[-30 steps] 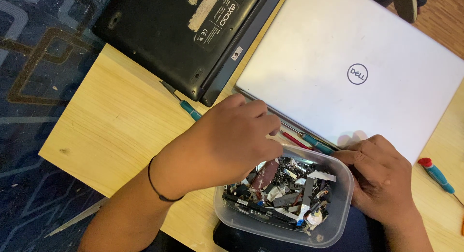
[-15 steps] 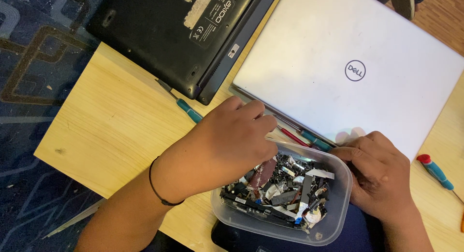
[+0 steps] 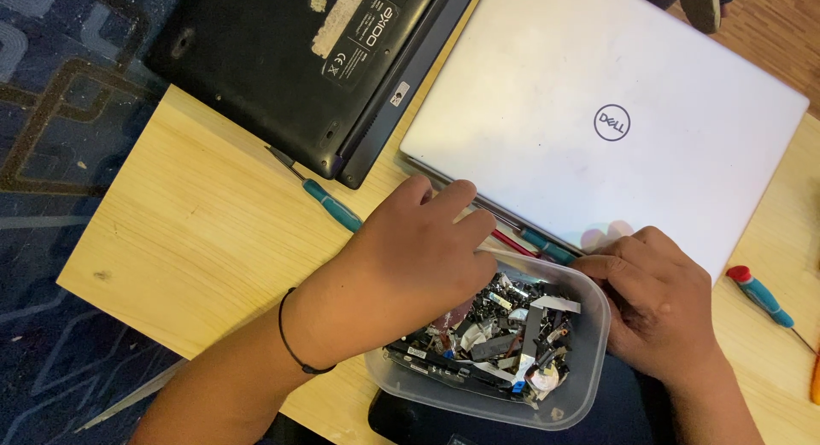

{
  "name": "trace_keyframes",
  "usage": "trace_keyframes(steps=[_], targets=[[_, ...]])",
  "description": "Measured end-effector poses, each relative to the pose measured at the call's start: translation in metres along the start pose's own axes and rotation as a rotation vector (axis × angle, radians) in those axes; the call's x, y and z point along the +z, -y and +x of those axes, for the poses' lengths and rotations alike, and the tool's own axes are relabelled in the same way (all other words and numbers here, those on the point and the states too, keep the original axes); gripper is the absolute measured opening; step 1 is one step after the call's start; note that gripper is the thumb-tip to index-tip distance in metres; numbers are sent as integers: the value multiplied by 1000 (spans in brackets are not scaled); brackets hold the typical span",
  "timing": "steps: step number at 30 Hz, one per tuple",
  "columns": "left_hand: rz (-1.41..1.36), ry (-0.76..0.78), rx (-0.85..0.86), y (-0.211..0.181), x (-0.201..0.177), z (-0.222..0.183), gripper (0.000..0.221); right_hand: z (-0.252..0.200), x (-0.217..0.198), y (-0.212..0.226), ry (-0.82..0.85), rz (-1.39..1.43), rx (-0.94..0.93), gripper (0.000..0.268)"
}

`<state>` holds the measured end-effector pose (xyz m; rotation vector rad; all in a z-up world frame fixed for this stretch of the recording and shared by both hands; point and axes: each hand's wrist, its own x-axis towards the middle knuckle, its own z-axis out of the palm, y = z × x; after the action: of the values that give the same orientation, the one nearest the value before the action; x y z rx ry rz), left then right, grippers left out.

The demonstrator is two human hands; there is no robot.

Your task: Repairing a laptop by removing and replacing the back cover and securing it with screws.

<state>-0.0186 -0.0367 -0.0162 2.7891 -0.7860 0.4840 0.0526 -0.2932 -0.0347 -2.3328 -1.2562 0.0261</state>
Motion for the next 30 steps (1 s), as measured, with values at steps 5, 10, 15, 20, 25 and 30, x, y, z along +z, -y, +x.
trace_keyframes(steps=[5,10,15,20,25,30], targets=[[27,9,2,-2,-2,2,25,1,0,-1,-6,11,-10,18],[48,30,34,-2,-11,5,20,1,0,-1,-25,4,-22,18],[-190,9,127,12,-37,9,14,-1,-1,-5,21,11,-40,18],[-754,2,77,21,-48,10,11,-2,-14,7,149,-9,-23,19],[-946,58,-49,24,-42,9,11,-8,-18,24,246,-131,152,26],[-919,1,36,24,-26,10,15,-10,-15,23,292,-161,238,33]])
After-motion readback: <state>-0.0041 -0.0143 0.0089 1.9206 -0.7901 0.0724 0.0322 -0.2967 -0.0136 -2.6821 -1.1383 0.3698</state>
